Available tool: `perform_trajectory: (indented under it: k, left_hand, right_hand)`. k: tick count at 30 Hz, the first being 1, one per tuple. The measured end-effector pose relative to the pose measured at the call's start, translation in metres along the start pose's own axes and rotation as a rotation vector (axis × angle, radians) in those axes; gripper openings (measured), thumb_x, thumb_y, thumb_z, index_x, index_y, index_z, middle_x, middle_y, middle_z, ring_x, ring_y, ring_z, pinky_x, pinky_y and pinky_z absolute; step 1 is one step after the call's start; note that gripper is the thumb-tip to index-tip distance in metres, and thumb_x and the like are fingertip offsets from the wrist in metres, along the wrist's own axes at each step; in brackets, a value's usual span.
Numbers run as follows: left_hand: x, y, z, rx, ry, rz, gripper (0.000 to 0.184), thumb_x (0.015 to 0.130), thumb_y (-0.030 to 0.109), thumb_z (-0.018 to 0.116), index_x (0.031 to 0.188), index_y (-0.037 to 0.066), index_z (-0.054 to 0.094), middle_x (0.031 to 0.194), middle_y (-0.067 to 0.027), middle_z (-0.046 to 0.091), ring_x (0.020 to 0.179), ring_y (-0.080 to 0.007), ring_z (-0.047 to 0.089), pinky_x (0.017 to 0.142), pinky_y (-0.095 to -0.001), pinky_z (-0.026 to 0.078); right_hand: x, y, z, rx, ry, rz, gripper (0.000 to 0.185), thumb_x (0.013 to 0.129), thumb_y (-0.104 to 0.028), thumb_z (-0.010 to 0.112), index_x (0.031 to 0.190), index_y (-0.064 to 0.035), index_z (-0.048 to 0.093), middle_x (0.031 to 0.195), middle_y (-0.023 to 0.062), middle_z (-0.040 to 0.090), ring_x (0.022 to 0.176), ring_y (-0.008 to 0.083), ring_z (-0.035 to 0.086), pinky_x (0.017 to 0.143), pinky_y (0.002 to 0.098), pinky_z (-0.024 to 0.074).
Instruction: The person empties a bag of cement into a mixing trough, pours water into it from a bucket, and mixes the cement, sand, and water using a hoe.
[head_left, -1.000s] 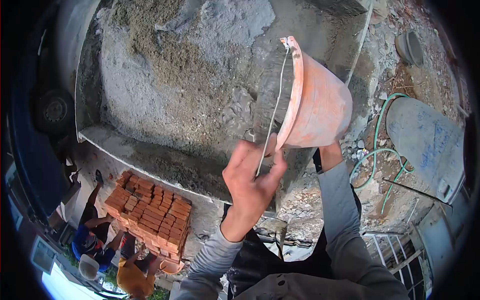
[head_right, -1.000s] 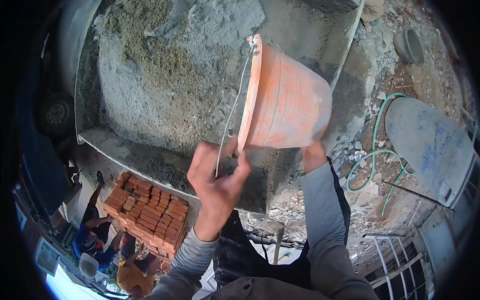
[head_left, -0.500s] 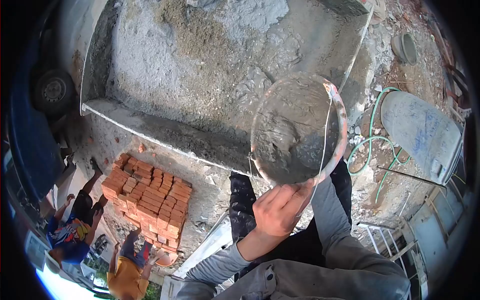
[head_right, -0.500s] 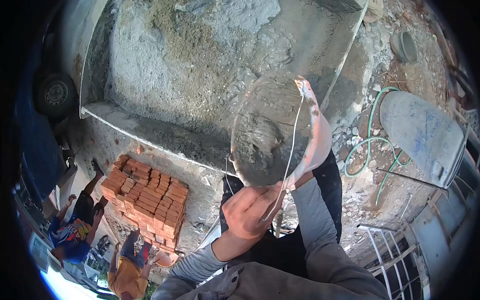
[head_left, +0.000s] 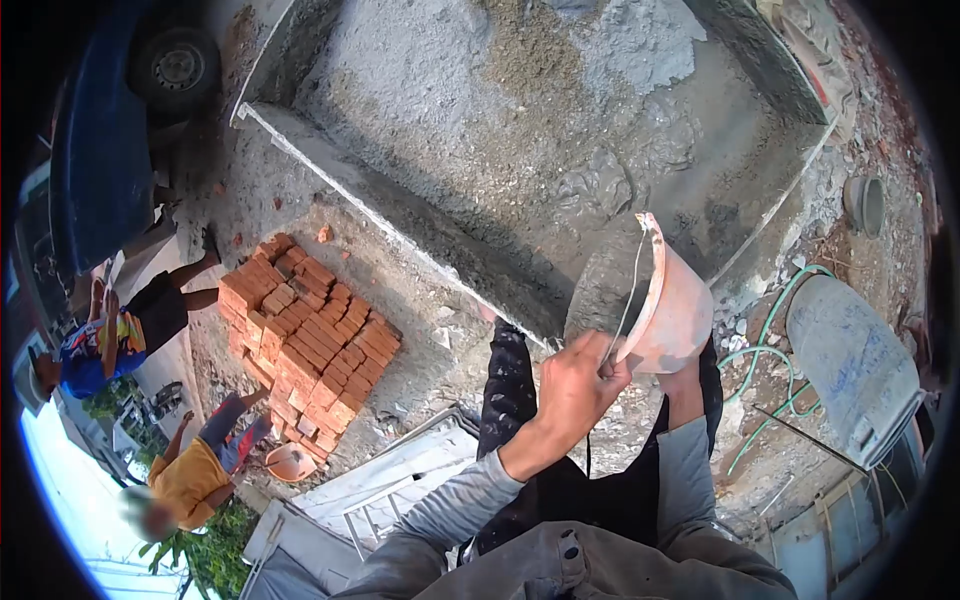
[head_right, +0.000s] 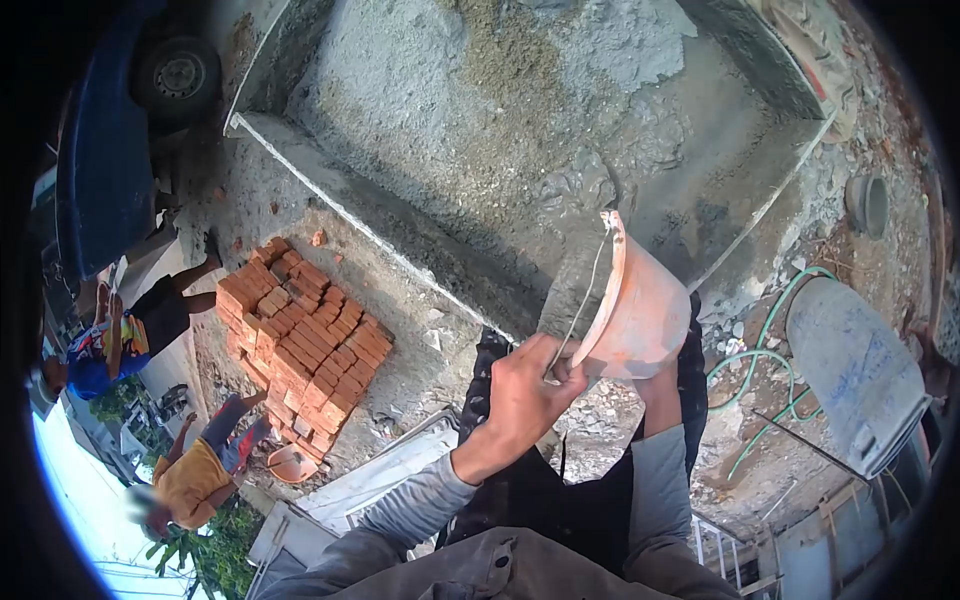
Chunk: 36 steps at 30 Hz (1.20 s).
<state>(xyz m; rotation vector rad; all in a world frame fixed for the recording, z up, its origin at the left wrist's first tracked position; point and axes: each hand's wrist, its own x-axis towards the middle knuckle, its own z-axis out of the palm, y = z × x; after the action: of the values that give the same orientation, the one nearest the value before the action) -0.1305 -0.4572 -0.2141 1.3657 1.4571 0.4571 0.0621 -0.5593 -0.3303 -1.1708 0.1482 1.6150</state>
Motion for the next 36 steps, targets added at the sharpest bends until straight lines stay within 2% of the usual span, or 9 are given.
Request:
perform_trajectory:
  k: [3,5,12,20,22,25,29,34,36]
  left_hand:
    - [0.008,-0.011,0.000,0.086,0.028,0.013,0.018,0.066,0.002,0.067,0.083,0.004,0.063,0.069,-0.0087,0.056,0.057,-0.0222,0.060,0.053,-0.0323,0.048]
    - [0.011,-0.028,0.001,0.220,0.031,0.044,0.017,0.064,0.002,0.065,0.081,0.006,0.062,0.070,-0.0094,0.057,0.060,-0.0286,0.060,0.053,-0.0356,0.049]
    - [0.022,-0.062,-0.012,0.456,-0.102,0.114,0.017,0.065,0.003,0.066,0.076,0.005,0.053,0.076,-0.0099,0.052,0.072,-0.0317,0.059,0.059,-0.0412,0.049]
    - [0.023,-0.067,-0.015,0.533,-0.111,0.204,0.016,0.065,0.007,0.069,0.078,0.007,0.058,0.073,-0.0064,0.052,0.068,-0.0278,0.059,0.055,-0.0383,0.048]
    - [0.022,-0.064,-0.010,0.436,-0.088,0.228,0.020,0.067,0.005,0.068,0.085,0.008,0.061,0.092,-0.0042,0.062,0.078,-0.0269,0.061,0.064,-0.0367,0.049]
    - [0.008,-0.039,-0.016,0.337,-0.082,0.316,0.038,0.068,0.001,0.066,0.104,0.008,0.056,0.122,-0.0102,0.054,0.104,-0.0320,0.053,0.082,-0.0402,0.046]
    - [-0.022,-0.067,-0.037,0.158,-0.040,0.066,0.038,0.071,0.003,0.067,0.107,0.006,0.054,0.128,-0.0140,0.047,0.109,-0.0340,0.051,0.093,-0.0405,0.043]
    - [-0.099,-0.158,-0.109,0.230,0.177,-0.193,0.033,0.074,0.003,0.064,0.105,0.005,0.053,0.116,-0.0175,0.054,0.108,-0.0364,0.052,0.090,-0.0405,0.044]
    - [-0.142,-0.194,-0.120,0.148,0.248,-0.267,0.034,0.073,0.004,0.063,0.106,0.004,0.054,0.112,-0.0166,0.056,0.103,-0.0361,0.052,0.088,-0.0406,0.043]
  right_hand:
    - [-0.007,0.008,0.024,-0.797,0.186,-0.184,0.053,0.091,-0.043,0.047,0.128,-0.0051,0.045,0.122,0.0131,0.051,0.113,0.0253,0.050,0.092,0.0401,0.0432]
    - [-0.016,0.004,0.051,-0.319,0.637,0.053,0.049,0.091,-0.041,0.050,0.125,-0.0056,0.046,0.115,0.0116,0.053,0.106,0.0211,0.052,0.090,0.0361,0.0441]
    - [0.006,0.031,0.139,-0.244,0.158,0.207,0.026,0.088,-0.026,0.061,0.095,-0.0037,0.049,0.088,0.0087,0.057,0.078,0.0176,0.059,0.072,0.0313,0.0500]
    - [0.015,0.037,0.150,-0.042,0.285,0.197,0.013,0.085,-0.009,0.062,0.087,-0.0073,0.049,0.083,0.0049,0.057,0.075,0.0159,0.058,0.073,0.0321,0.0496]
    - [0.022,0.041,0.131,-0.015,0.324,0.094,0.012,0.083,-0.004,0.060,0.086,-0.0084,0.050,0.082,0.0038,0.057,0.074,0.0154,0.058,0.070,0.0322,0.0486]
    - [0.036,0.005,0.091,0.012,0.411,0.010,0.013,0.080,-0.003,0.060,0.086,-0.0095,0.051,0.080,0.0019,0.055,0.076,0.0147,0.056,0.073,0.0352,0.0471]
    - [0.054,-0.086,0.015,0.128,0.399,0.004,0.011,0.078,-0.004,0.057,0.084,-0.0072,0.049,0.090,0.0037,0.051,0.087,0.0175,0.049,0.084,0.0383,0.0393]
    - [0.063,-0.156,0.094,-0.282,0.573,-0.614,0.017,0.080,-0.001,0.057,0.089,-0.0060,0.043,0.083,0.0053,0.050,0.076,0.0161,0.052,0.067,0.0293,0.0437]
    - [0.101,-0.151,0.091,-0.781,0.679,-0.839,0.020,0.077,-0.003,0.061,0.084,-0.0058,0.043,0.073,0.0036,0.050,0.066,0.0163,0.051,0.062,0.0299,0.0428]
